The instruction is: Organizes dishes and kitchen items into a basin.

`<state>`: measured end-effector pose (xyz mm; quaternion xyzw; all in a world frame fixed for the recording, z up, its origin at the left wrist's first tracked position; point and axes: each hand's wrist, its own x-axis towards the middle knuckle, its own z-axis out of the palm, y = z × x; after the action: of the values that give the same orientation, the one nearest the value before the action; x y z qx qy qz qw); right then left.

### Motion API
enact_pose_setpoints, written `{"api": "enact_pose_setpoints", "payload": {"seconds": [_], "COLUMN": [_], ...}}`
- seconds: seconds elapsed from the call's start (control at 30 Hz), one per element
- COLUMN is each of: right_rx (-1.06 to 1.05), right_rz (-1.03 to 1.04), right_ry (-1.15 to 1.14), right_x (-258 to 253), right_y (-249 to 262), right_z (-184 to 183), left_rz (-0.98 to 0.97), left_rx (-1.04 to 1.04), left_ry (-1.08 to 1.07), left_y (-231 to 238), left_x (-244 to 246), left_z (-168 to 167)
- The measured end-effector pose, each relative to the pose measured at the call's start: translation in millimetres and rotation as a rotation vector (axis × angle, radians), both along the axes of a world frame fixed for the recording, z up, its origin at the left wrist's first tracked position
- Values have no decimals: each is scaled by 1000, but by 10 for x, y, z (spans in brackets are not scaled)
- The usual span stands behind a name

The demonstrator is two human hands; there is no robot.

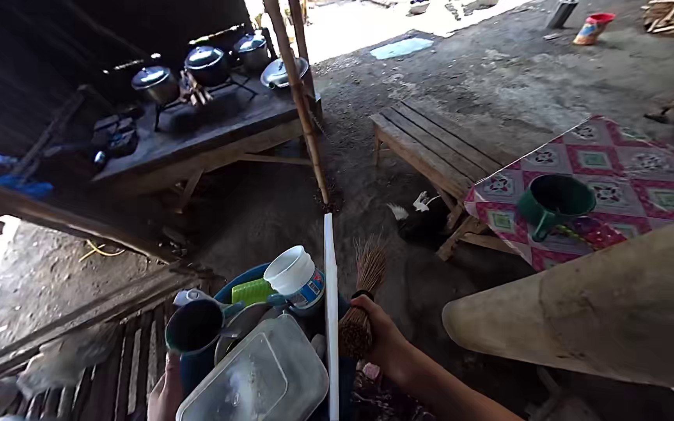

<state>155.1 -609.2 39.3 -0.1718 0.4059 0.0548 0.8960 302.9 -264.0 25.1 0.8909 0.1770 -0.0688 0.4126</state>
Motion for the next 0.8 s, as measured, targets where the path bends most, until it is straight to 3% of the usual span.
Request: {"api": "enact_pose_setpoints", "payload": {"seconds": [0.1,0.3,0.57,0.8], "right_rx": [-83,-216,-587,-692], "right_rz": [-69,-259,-482,-640], "right_ry": [5,-47,-19,91], "right_x": [363,1271,2523,3466], "right_y": [-621,-1839,-3249,-4657], "right_z": [146,319,422,525], "left_rz": [-50,-190,-535,-724], "left_rx": [-46,-161,-174,-188], "left_ry": [-25,-79,-63,-20], "left_y": [-832,-2442,-4607,-6626], "left_x": [499,1951,3977,5276], "left_z": [168,261,231,208]}}
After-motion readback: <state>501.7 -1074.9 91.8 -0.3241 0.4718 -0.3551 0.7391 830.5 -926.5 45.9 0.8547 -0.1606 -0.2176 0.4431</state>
